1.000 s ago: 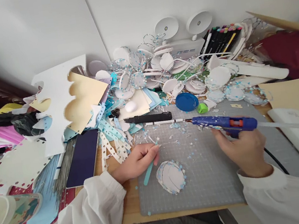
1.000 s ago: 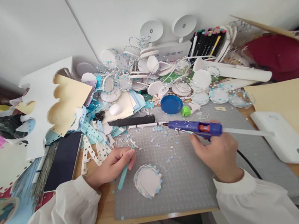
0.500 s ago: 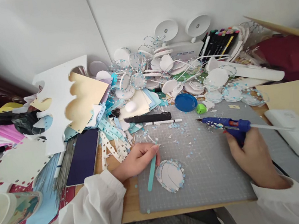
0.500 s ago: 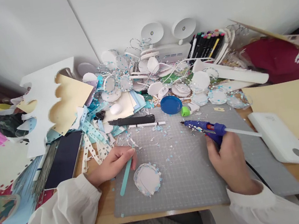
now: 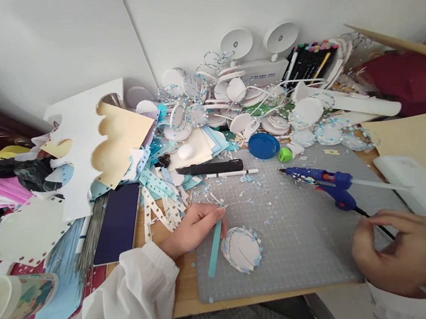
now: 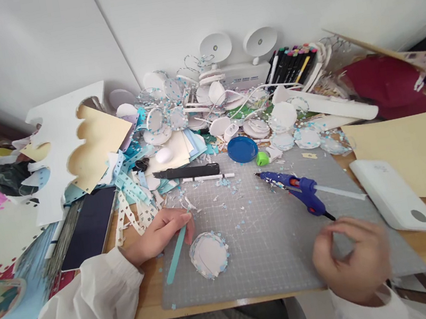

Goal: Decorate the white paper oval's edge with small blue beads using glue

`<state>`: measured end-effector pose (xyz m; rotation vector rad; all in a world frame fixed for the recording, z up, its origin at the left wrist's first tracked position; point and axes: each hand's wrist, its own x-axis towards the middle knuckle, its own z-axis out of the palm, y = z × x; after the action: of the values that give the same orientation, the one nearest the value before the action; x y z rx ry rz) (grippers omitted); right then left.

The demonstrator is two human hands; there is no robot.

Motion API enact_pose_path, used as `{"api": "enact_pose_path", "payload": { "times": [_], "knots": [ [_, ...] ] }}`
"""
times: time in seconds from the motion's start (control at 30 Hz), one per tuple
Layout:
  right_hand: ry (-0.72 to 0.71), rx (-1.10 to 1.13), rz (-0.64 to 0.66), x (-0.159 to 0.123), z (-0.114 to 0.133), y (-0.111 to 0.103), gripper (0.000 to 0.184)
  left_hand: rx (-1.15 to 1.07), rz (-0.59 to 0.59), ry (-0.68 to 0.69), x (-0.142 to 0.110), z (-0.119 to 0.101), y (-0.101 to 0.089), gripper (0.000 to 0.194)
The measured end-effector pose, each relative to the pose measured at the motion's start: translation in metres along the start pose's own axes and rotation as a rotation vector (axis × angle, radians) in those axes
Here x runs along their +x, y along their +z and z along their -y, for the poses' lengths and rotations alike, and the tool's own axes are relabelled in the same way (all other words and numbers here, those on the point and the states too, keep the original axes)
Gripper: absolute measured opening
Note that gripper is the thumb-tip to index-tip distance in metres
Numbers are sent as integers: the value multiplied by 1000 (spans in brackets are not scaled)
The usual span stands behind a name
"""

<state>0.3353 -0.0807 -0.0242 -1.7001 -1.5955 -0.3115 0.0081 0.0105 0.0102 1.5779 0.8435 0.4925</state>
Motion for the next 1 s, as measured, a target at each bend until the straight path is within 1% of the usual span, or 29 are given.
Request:
{"api": "enact_pose_path", "payload": {
  "times": [0.07, 0.1, 0.13, 0.2, 0.23, 0.3, 0.4, 0.5, 0.57, 0.67, 0.73, 0.8, 0.87, 0.9, 0.93, 1.0],
  "knots": [
    [-284, 43, 73, 5, 6, 0, 16, -13, -6, -13, 0, -1, 0, 52],
    [-387, 46, 67, 8, 10, 2, 17, -19, -9, -17, 0, -1, 0, 52],
    [-463, 44, 48, 10, 13, 5, 19, -24, -12, -18, 0, -1, 0, 52],
    [-577, 47, -32, 15, 22, 13, 24, -30, -18, -13, 0, 0, 0, 51],
    [-621, 55, -62, 17, 26, 17, 26, -32, -21, -10, -1, 0, 0, 51],
    [-672, 95, -77, 24, 35, 27, 27, -40, -21, -4, -1, 1, 0, 50],
    [-734, 205, -46, 40, 54, 39, 24, -60, -33, -11, -1, 0, 0, 51],
    [-846, 288, 60, 62, 83, 48, 24, -93, -84, -47, 0, 1, 0, 51],
    [-933, 324, 154, 75, 103, 54, 24, -140, -130, -62, 2, 4, 1, 51],
    [-1067, 353, 283, 87, 129, 65, 24, -245, -263, -48, 4, 12, 4, 46],
    [-1143, 360, 305, 89, 139, 72, 21, -278, -358, -23, 6, 16, 5, 43],
    [-1201, 364, 267, 87, 144, 78, 15, -265, -393, -8, 7, 16, 6, 42],
    [-1219, 371, 217, 85, 143, 80, 14, -231, -376, -10, 7, 13, 7, 43],
    [-1200, 384, 203, 84, 141, 81, 15, -215, -358, -11, 6, 11, 7, 45],
    [-1155, 413, 196, 83, 137, 81, 16, -202, -332, -8, 6, 8, 7, 46],
    [-985, 519, 206, 80, 128, 79, 19, -160, -275, 6, 4, 4, 6, 49]
  ]
}}
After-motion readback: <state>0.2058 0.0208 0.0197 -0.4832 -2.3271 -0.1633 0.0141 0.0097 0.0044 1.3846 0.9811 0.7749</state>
